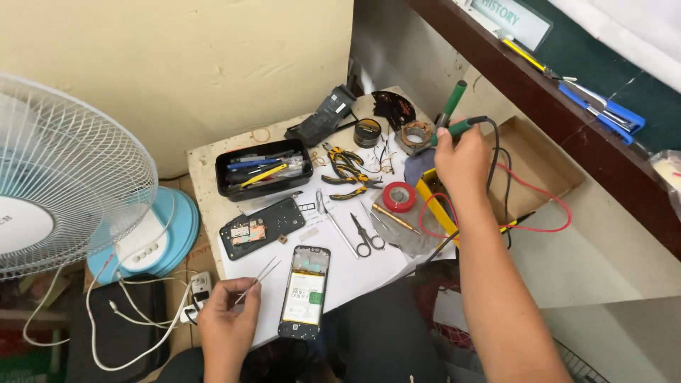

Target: The person uses a soldering iron to work on the battery connector of a disassembled smartphone. They then use a metal spudger to pry and adjust the battery within the phone's chassis.

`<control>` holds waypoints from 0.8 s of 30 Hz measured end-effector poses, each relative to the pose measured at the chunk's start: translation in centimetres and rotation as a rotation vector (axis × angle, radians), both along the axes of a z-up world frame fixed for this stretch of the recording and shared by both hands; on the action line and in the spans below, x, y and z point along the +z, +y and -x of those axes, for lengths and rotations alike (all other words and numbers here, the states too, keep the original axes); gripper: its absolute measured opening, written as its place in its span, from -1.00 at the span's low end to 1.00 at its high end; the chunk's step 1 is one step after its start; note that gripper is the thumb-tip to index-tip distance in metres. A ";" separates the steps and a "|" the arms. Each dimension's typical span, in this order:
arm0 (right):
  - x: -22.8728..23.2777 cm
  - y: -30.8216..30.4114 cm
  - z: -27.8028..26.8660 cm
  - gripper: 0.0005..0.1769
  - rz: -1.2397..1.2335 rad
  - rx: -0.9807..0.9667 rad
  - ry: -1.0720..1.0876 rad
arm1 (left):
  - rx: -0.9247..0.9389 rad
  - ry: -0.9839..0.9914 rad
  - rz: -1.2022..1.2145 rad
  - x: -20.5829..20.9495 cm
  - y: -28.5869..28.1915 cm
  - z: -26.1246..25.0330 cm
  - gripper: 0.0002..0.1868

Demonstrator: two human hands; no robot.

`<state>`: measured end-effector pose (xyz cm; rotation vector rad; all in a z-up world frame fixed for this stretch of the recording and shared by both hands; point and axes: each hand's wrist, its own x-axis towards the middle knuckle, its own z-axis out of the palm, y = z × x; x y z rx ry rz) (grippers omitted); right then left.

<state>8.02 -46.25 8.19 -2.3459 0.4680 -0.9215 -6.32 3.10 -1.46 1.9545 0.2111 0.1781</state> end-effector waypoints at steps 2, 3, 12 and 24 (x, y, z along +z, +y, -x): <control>0.7 0.4 0.7 -0.77 -0.003 -0.010 -0.015 | 0.022 -0.007 -0.071 -0.5 0.4 0.2 -0.86; 1.0 0.6 1.0 -0.79 -0.005 -0.023 -0.027 | 0.041 -0.010 -0.141 -0.8 0.6 0.4 -0.88; -1.1 -0.9 -0.9 -0.68 0.110 0.030 0.007 | -0.013 -0.126 -0.320 -3.5 1.3 0.4 -0.88; -1.2 -0.6 -2.0 -0.66 0.111 0.019 0.017 | -0.058 -0.069 -0.436 -4.7 1.7 0.2 -0.82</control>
